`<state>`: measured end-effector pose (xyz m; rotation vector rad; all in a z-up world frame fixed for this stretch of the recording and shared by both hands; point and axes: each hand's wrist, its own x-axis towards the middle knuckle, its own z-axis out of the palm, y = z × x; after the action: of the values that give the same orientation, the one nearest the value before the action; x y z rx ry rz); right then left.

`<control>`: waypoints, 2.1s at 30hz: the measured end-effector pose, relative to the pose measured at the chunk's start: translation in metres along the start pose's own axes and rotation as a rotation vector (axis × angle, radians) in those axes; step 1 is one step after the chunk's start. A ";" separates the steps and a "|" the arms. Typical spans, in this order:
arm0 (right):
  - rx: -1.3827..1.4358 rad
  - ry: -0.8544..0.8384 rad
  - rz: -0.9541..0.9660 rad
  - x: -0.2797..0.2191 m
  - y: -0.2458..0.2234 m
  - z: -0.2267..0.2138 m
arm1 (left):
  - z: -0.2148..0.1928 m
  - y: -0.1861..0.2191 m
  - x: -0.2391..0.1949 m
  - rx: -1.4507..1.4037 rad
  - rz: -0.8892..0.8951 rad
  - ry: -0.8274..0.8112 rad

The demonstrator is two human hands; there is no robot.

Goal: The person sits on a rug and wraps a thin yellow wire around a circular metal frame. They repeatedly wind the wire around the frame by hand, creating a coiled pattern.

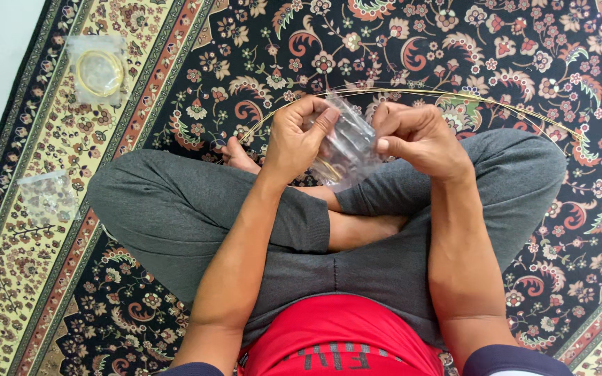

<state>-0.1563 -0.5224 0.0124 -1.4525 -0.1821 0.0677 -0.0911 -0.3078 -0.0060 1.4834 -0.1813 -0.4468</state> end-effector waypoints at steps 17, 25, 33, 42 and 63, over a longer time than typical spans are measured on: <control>0.209 0.151 -0.084 0.002 0.019 -0.010 | -0.003 0.008 -0.001 -0.035 -0.042 0.014; 0.207 0.140 0.024 0.006 0.006 0.017 | -0.001 -0.001 0.001 0.136 0.112 0.029; -0.002 0.124 0.088 0.005 0.018 0.011 | 0.002 -0.006 -0.001 0.198 0.134 -0.035; -0.175 0.198 0.064 0.011 0.020 0.016 | 0.006 0.002 -0.007 0.275 0.163 -0.063; -0.066 0.049 0.212 0.004 0.007 -0.003 | -0.005 -0.005 0.000 0.151 0.142 -0.114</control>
<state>-0.1511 -0.5242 0.0051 -1.5338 0.0109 0.2001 -0.0901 -0.3037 -0.0114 1.5810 -0.4158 -0.4105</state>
